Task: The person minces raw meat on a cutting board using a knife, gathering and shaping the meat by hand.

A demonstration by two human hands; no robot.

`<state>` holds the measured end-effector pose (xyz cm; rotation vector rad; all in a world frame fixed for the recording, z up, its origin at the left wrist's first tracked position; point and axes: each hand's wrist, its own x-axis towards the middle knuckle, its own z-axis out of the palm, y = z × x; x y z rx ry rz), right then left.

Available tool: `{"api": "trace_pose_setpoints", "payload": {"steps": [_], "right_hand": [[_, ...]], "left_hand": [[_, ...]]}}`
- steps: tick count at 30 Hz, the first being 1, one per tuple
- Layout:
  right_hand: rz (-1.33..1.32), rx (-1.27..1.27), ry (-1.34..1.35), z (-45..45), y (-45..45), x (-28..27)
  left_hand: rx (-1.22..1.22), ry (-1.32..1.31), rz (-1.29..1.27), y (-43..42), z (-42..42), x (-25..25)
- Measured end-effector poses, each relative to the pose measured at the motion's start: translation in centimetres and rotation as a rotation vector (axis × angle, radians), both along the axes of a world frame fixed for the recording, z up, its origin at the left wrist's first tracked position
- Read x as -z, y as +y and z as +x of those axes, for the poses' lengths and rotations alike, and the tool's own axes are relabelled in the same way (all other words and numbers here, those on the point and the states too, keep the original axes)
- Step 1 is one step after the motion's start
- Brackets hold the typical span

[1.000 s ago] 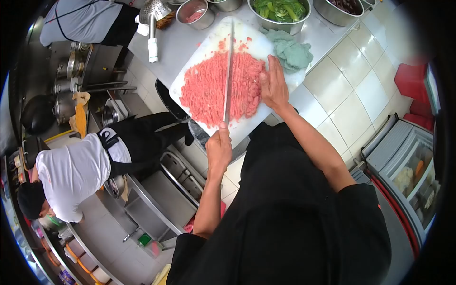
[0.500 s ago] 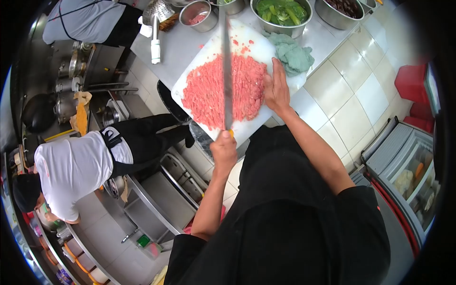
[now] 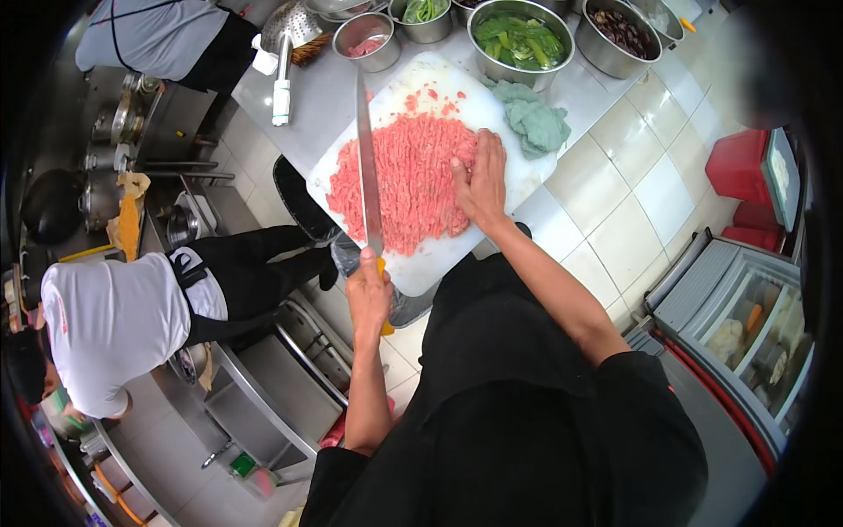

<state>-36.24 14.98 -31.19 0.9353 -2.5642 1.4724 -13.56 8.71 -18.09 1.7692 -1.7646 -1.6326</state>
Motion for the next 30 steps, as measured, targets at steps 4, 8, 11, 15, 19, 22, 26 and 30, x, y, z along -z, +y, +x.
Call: {"api": "trace_pose_setpoints", "payload": {"steps": [4, 8, 11, 15, 19, 22, 26, 30], "right_hand": [[0.059, -0.034, 0.058, -0.3, -1.5, 0.3], [0.049, -0.068, 0.084, -0.8, -3.6, 0.5], [0.036, -0.152, 0.078, -1.7, -5.1, 0.6], [-0.066, -0.286, -0.164, -3.6, -5.9, 0.1], [-0.164, -0.199, -0.220, -5.8, -3.4, -0.3], [-0.176, -0.092, -0.170, -6.2, 0.1, -1.5], [-0.119, -0.100, -0.175, -5.8, 2.5, -1.5], [-0.113, -0.098, -0.115, -5.1, 2.5, -0.7]], "left_hand": [[-0.124, -0.022, 0.055, 0.8, 1.5, -0.3], [-0.171, 0.041, 0.108, 1.4, 1.5, 0.9], [-0.105, 0.088, 0.079, 1.7, -0.1, 1.2], [0.034, 0.205, -0.062, 1.4, -2.8, -0.4], [0.180, 0.261, -0.309, 1.8, -3.2, 1.9], [0.317, -0.112, -0.342, 1.3, -3.3, 6.8], [0.294, -0.180, -0.238, 1.7, -4.0, 1.2], [0.192, 0.022, -0.369, 3.7, -5.3, 1.5]]}}
